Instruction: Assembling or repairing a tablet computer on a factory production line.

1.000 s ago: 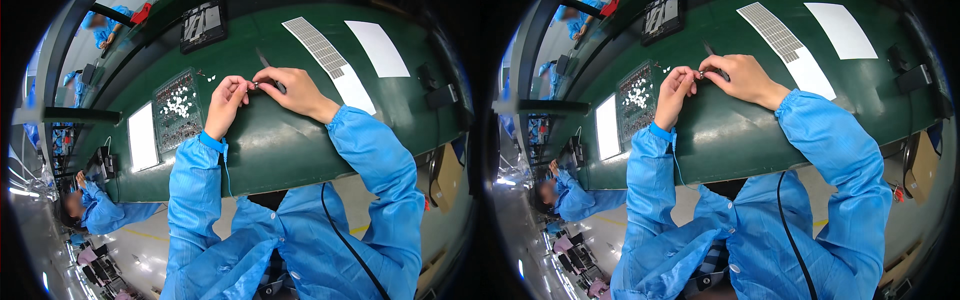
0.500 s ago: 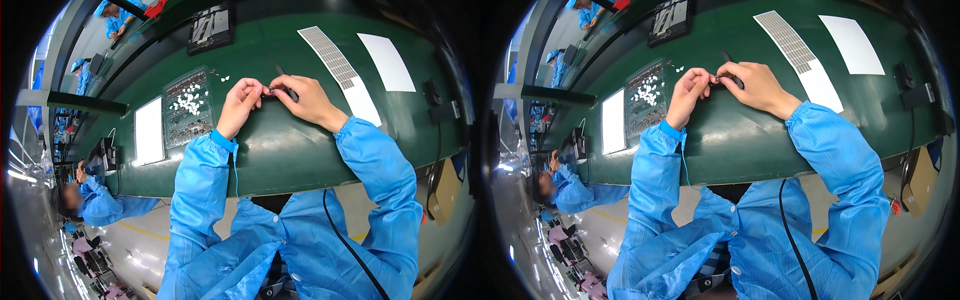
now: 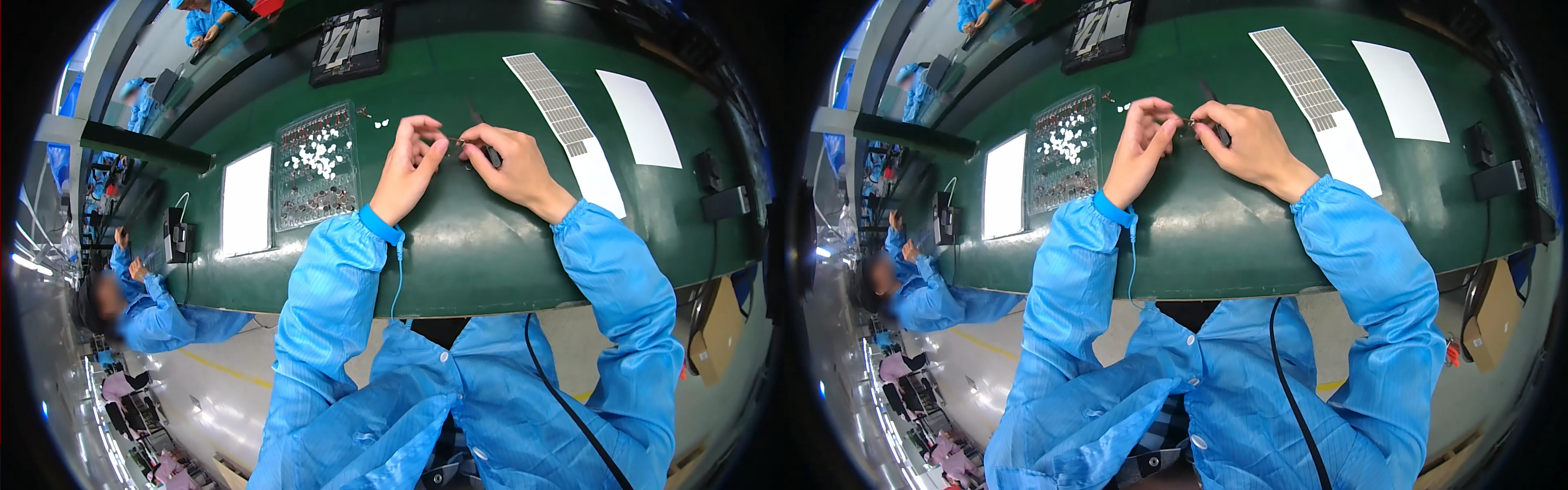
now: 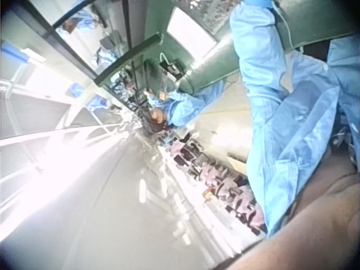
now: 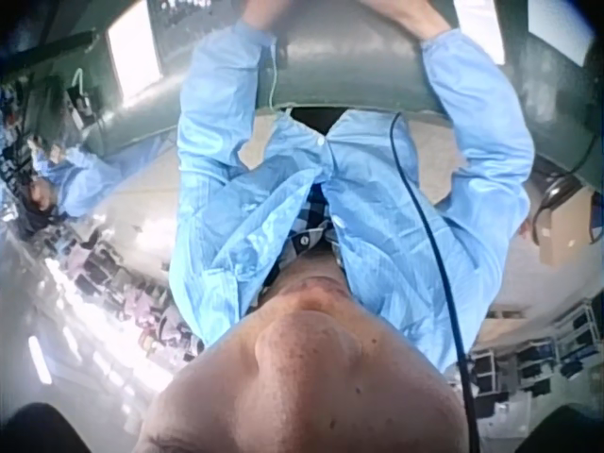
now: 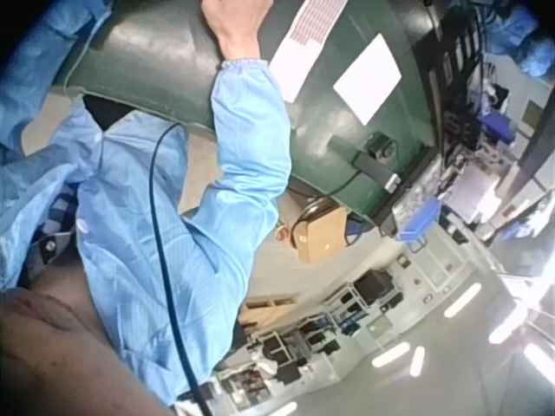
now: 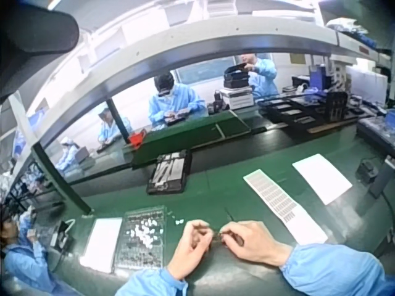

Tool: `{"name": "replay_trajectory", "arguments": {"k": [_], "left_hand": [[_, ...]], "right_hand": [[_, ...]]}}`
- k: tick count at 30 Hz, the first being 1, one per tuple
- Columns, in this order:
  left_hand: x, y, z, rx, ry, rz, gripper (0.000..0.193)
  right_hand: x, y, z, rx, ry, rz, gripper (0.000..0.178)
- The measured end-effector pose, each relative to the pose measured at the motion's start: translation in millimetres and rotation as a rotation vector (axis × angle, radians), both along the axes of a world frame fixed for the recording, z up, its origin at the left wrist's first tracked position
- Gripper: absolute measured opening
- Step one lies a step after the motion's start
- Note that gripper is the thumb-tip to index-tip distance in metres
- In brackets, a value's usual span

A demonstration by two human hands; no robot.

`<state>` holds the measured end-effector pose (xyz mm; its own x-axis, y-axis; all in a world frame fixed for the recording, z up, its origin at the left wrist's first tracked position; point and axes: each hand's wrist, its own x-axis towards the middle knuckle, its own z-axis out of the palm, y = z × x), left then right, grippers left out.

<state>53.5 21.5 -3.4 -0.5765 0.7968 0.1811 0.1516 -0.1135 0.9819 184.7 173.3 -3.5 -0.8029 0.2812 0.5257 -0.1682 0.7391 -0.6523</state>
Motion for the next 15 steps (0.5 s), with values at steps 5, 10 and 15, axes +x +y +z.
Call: {"name": "replay_trajectory", "arguments": {"k": [5,10,15], "left_hand": [[7,-4,19,0.001,0.756,0.149,0.029],[7,-2,18,0.017,0.76,0.162,0.017],[8,-4,20,0.016,0.701,0.149,0.01]], "right_hand": [[2,-3,7,0.005,0.011,-0.024,0.009],[-1,-1,5,0.162,0.088,0.0,0.009],[1,-1,9,0.174,0.065,0.0,0.006]]}}
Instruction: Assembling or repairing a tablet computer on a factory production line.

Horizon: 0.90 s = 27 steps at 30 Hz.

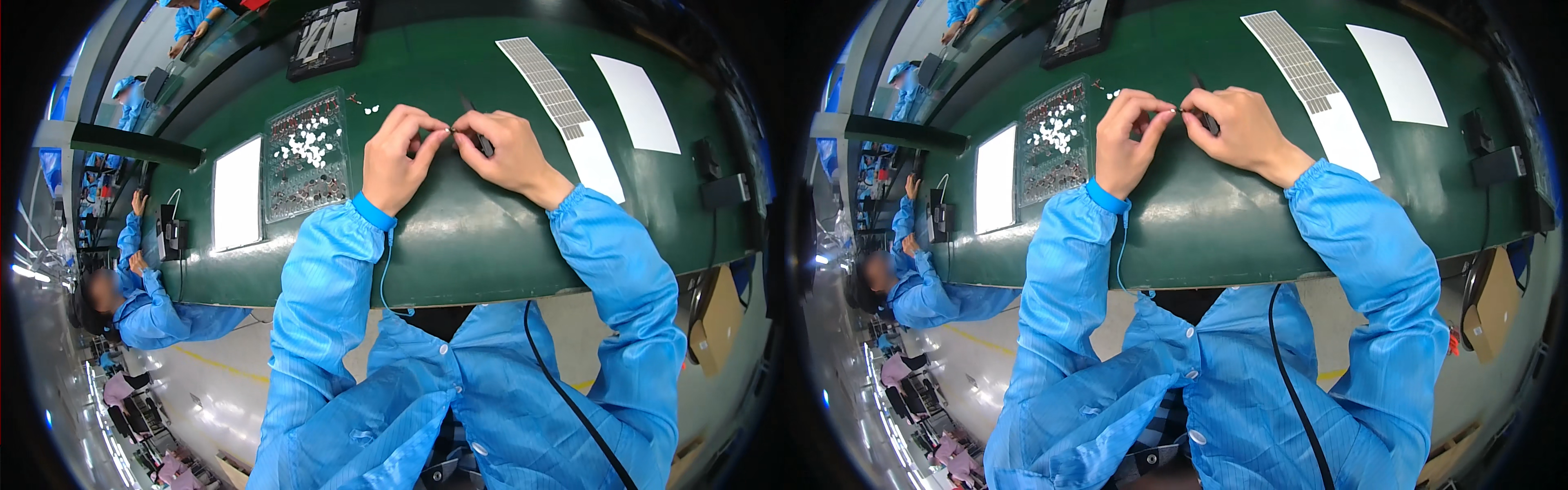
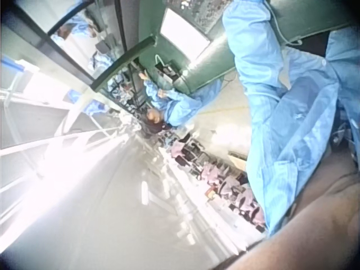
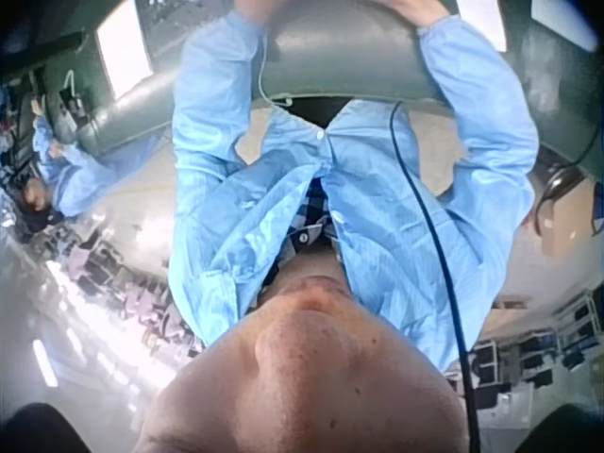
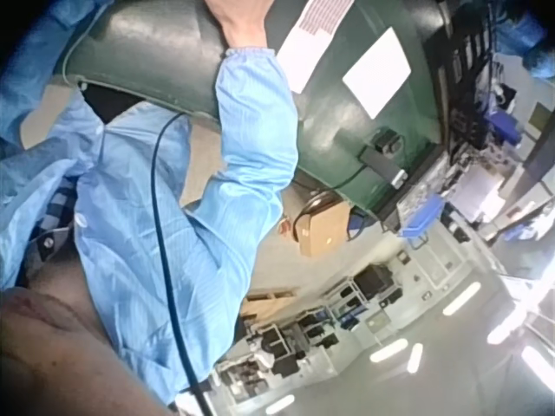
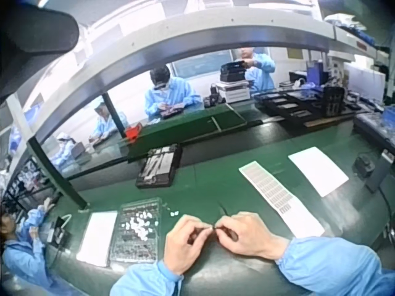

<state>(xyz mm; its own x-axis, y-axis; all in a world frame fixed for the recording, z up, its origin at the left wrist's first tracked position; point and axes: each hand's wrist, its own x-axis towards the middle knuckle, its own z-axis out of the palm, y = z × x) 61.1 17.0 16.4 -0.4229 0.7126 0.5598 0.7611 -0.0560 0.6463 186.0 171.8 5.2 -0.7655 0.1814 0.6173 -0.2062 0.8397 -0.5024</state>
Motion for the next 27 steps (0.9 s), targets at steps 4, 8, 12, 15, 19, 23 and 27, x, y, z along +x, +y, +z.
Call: {"name": "replay_trajectory", "arguments": {"k": [4,8,12,15,19,23,27], "left_hand": [[-7,3,-1,0.087,-0.082,-0.007,0.01],[-19,-6,6,-0.054,-0.067,-0.006,0.012],[-35,-14,19,-0.238,0.189,0.22,0.015],[-54,-26,16,-0.359,0.295,0.269,0.016],[-64,-32,15,-0.454,0.282,0.289,0.01],[-70,-41,15,-0.511,0.286,0.333,0.01],[-73,-42,14,-0.436,0.37,0.346,0.013]], "right_hand": [[-2,6,-6,-0.173,-0.035,-0.03,0.01],[-1,4,-4,-0.259,-0.079,-0.012,0.01],[3,6,1,-0.193,-0.101,-0.052,0.009],[3,6,-2,-0.209,-0.097,-0.062,0.009],[3,8,-7,-0.212,-0.054,-0.058,0.009],[3,8,-3,-0.179,-0.078,-0.09,0.009],[2,9,-3,-0.179,-0.082,-0.104,0.01]]}}
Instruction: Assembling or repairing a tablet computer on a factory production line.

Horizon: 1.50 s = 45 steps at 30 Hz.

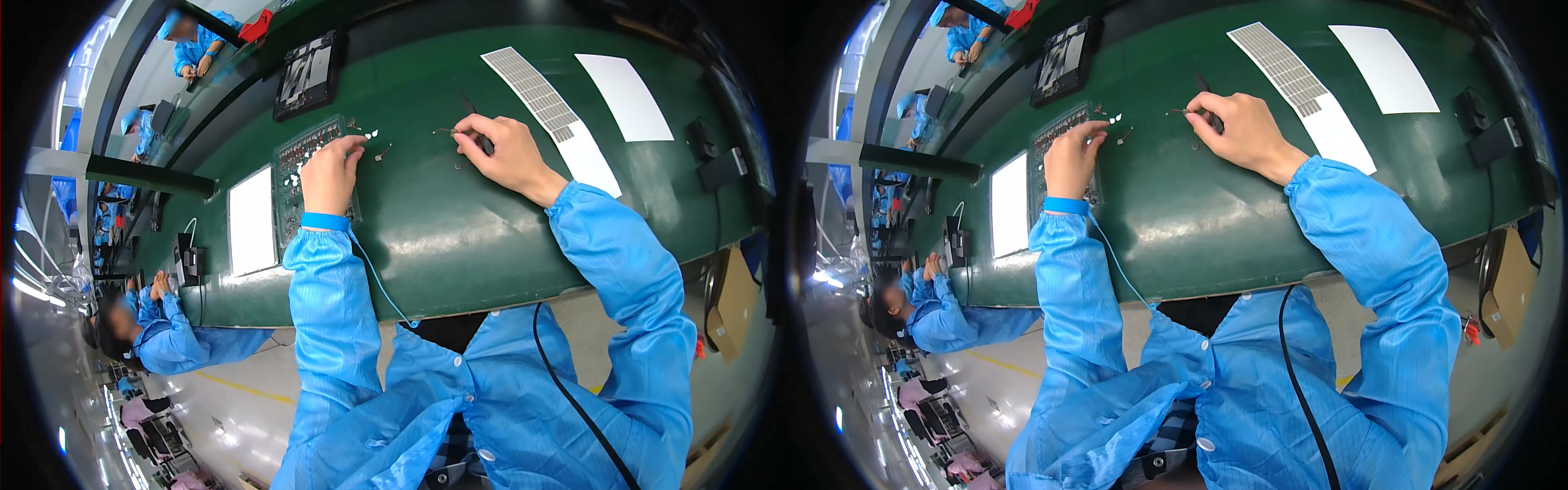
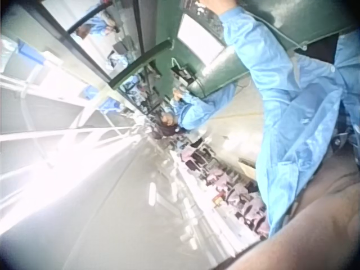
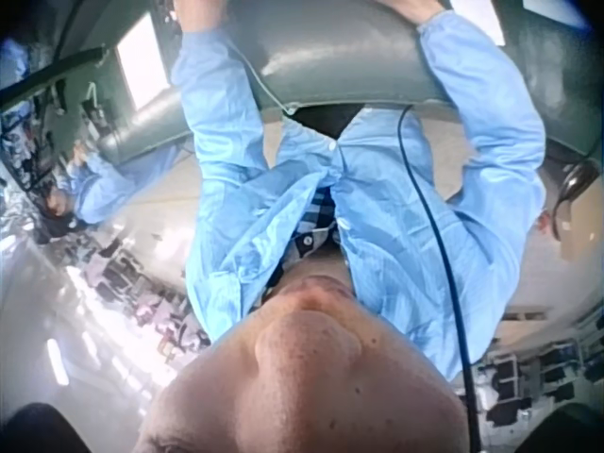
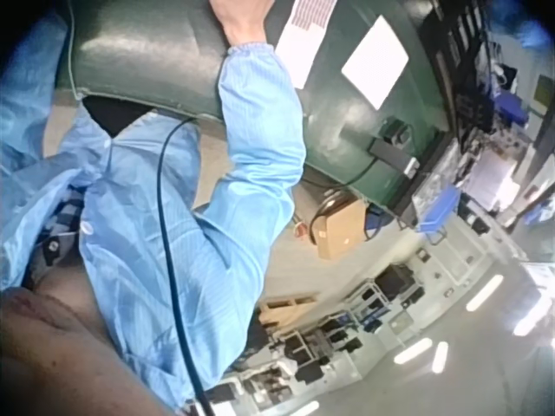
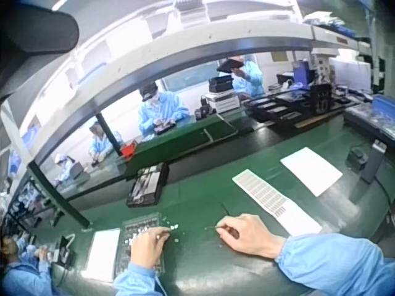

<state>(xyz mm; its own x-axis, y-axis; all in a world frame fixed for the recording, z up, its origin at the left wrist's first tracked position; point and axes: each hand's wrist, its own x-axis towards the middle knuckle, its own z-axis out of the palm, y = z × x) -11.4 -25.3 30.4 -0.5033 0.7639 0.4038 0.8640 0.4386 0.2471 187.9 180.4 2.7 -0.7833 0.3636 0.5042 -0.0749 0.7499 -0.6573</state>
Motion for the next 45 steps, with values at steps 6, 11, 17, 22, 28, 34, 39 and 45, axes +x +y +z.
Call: {"name": "replay_trajectory", "arguments": {"k": [6,11,17,22,28,34,39,45], "left_hand": [[46,24,8,0.002,-0.075,-0.461,0.024],[76,35,-9,-0.006,-0.087,-0.486,0.03],[92,64,-25,0.108,-0.289,-0.446,0.022],[95,60,-27,0.07,-0.304,-0.427,0.017],[70,50,-12,0.184,-0.416,-0.361,0.016],[22,3,3,-0.14,-0.326,-0.332,0.012],[25,1,10,-0.146,-0.377,-0.387,0.029],[48,13,6,0.189,-0.297,-0.375,0.034]], "right_hand": [[-2,11,-5,-0.041,-0.001,-0.077,0.011],[-7,10,-4,-0.036,0.042,-0.107,0.011],[-7,12,-7,-0.073,0.06,-0.132,0.011],[-8,5,0,-0.122,0.041,-0.127,0.013],[0,12,-5,-0.152,0.051,-0.114,0.011],[-3,7,4,-0.077,0.036,-0.057,0.009],[-2,2,5,0.147,0.056,0.002,0.007],[1,-6,11,0.213,0.035,0.156,0.007]]}}
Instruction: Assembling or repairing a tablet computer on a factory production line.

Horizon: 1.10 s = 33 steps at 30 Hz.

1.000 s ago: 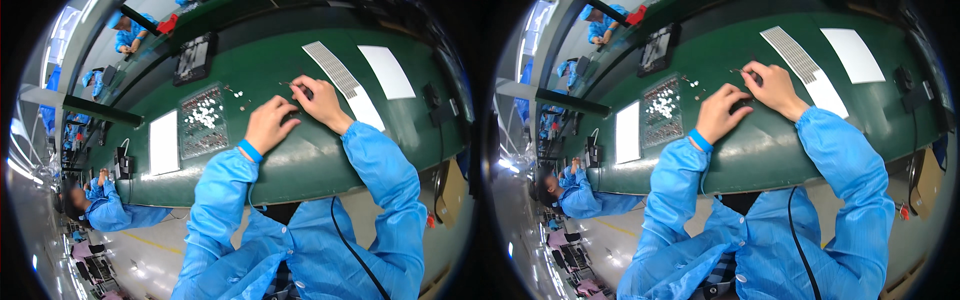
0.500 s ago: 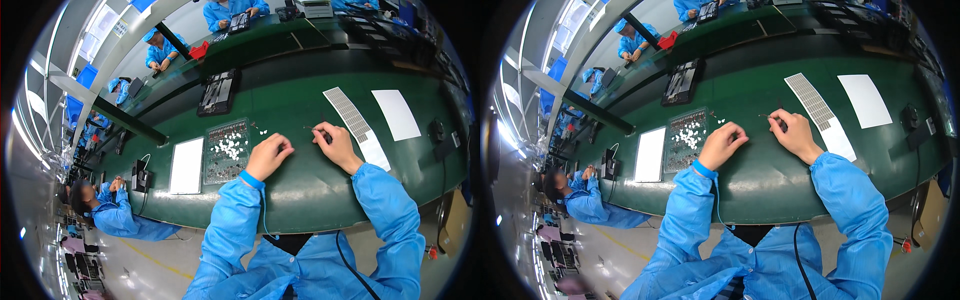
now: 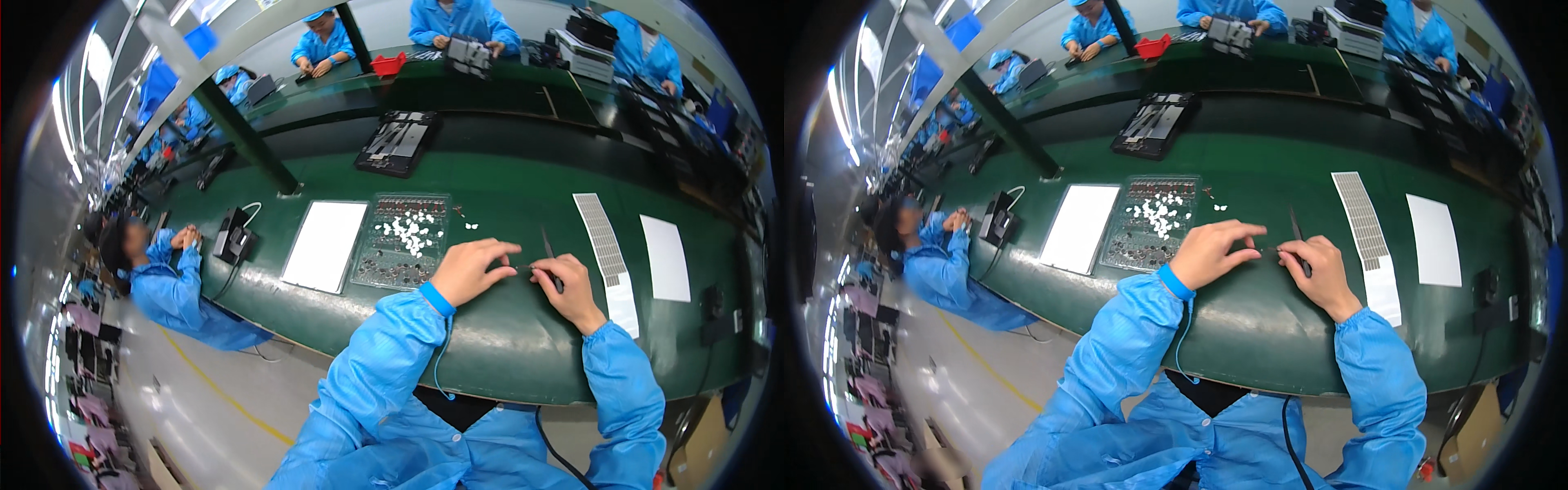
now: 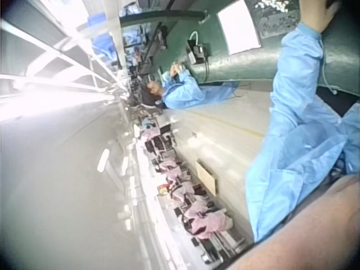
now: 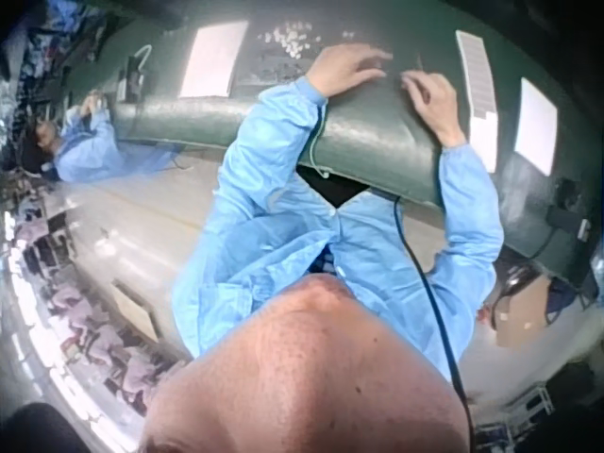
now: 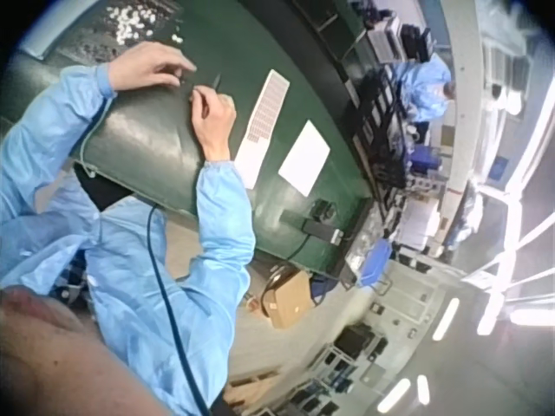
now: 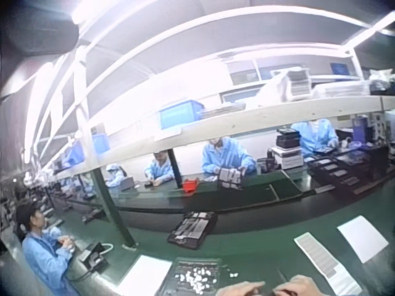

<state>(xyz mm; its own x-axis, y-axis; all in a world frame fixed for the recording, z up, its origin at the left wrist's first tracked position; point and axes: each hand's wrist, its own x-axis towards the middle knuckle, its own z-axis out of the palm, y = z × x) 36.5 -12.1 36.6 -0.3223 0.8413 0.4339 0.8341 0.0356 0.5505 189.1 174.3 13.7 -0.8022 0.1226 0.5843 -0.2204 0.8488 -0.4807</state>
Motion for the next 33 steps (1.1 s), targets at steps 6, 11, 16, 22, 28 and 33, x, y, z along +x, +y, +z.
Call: {"name": "replay_trajectory", "arguments": {"k": [6,11,16,22,28,33], "left_hand": [[14,4,-12,0.084,0.104,0.04,0.017],[19,7,-24,0.121,0.099,0.023,0.017],[23,10,-19,0.18,0.005,0.027,0.012],[32,20,-36,0.196,-0.141,-0.001,0.009],[49,21,-63,-0.033,-0.32,-0.245,0.015],[50,29,-73,0.07,-0.329,-0.279,0.015]], "right_hand": [[0,-2,-3,-0.019,-0.036,0.035,0.007],[-5,-4,-3,0.004,-0.017,0.055,0.01],[2,3,-5,0.018,-0.083,0.059,0.01],[-12,49,-18,-0.612,0.053,-0.02,0.021],[-174,62,14,-0.095,-0.137,-0.043,0.021],[-333,135,-17,0.446,-0.077,-0.193,0.043]]}}
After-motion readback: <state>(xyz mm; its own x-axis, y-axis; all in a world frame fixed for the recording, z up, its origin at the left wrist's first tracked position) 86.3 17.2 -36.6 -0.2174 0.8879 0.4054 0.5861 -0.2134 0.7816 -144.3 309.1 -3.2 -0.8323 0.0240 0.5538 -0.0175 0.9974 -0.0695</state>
